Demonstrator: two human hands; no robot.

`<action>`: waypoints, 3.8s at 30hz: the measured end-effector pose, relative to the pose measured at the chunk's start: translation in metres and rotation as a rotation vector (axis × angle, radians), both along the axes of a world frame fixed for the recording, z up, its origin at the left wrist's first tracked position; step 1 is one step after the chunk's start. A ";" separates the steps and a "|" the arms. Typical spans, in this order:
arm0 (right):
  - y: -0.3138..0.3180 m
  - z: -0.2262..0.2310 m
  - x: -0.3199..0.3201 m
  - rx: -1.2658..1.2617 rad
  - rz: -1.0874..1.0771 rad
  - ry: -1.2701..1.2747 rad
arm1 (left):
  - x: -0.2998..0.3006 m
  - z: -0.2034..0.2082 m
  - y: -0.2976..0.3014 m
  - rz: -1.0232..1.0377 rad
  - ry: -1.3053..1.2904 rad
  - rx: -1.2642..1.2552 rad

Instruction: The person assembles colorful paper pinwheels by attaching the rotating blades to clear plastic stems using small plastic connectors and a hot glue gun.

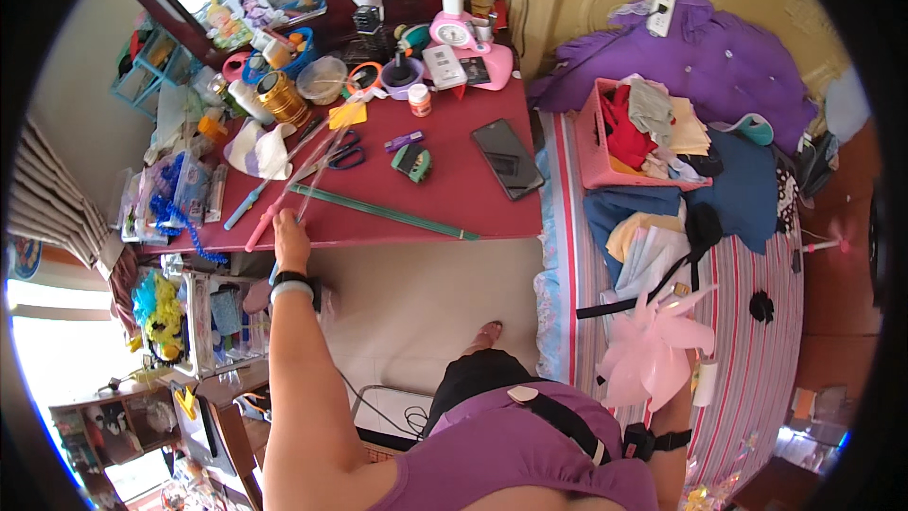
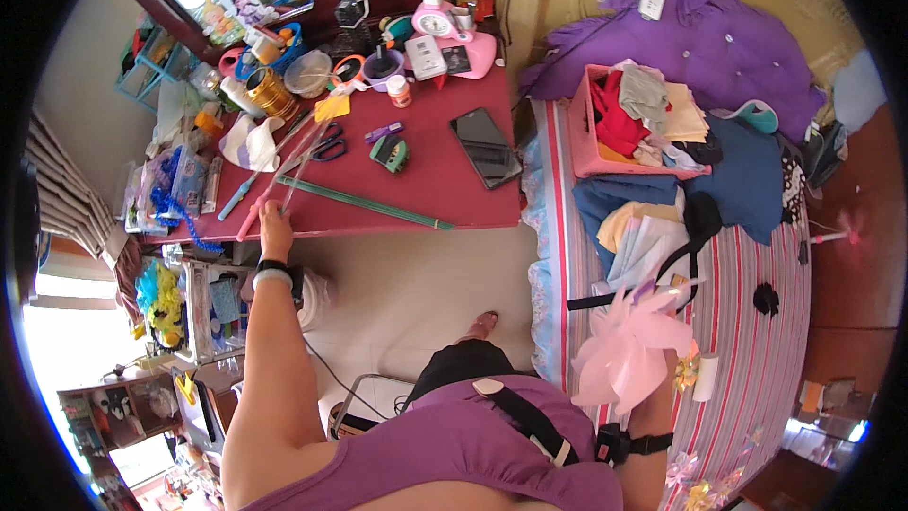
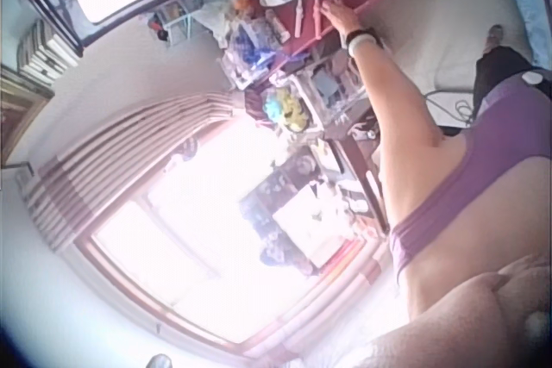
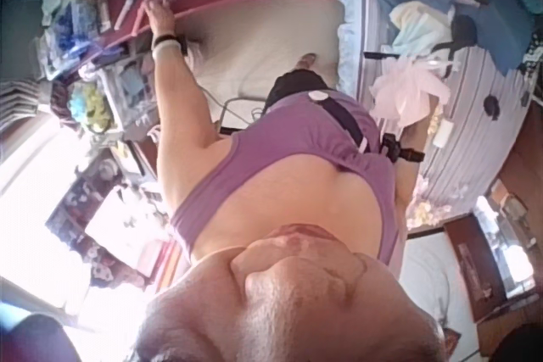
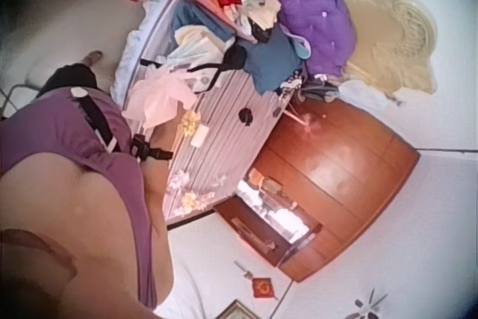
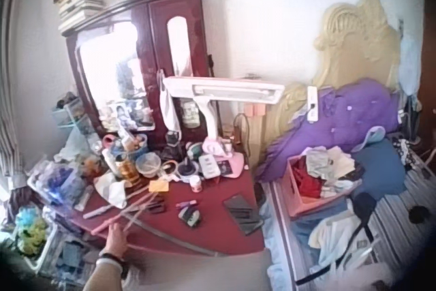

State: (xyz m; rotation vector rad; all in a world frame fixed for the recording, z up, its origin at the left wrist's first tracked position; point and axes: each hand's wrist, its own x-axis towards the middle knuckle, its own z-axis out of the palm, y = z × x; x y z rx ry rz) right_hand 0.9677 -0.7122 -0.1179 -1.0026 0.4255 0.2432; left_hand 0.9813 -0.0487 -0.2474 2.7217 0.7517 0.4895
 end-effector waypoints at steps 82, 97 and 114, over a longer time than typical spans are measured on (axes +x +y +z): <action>-0.222 0.014 -0.038 -0.079 -0.264 -0.252 | 0.036 0.162 -0.716 -1.481 0.283 -0.934; -0.379 0.032 -0.173 -0.529 -0.510 -0.393 | -0.061 0.075 -0.923 -1.662 0.042 -0.402; -0.425 0.046 -0.155 0.421 -1.117 -0.511 | -0.066 0.068 -0.958 -1.591 0.168 -0.409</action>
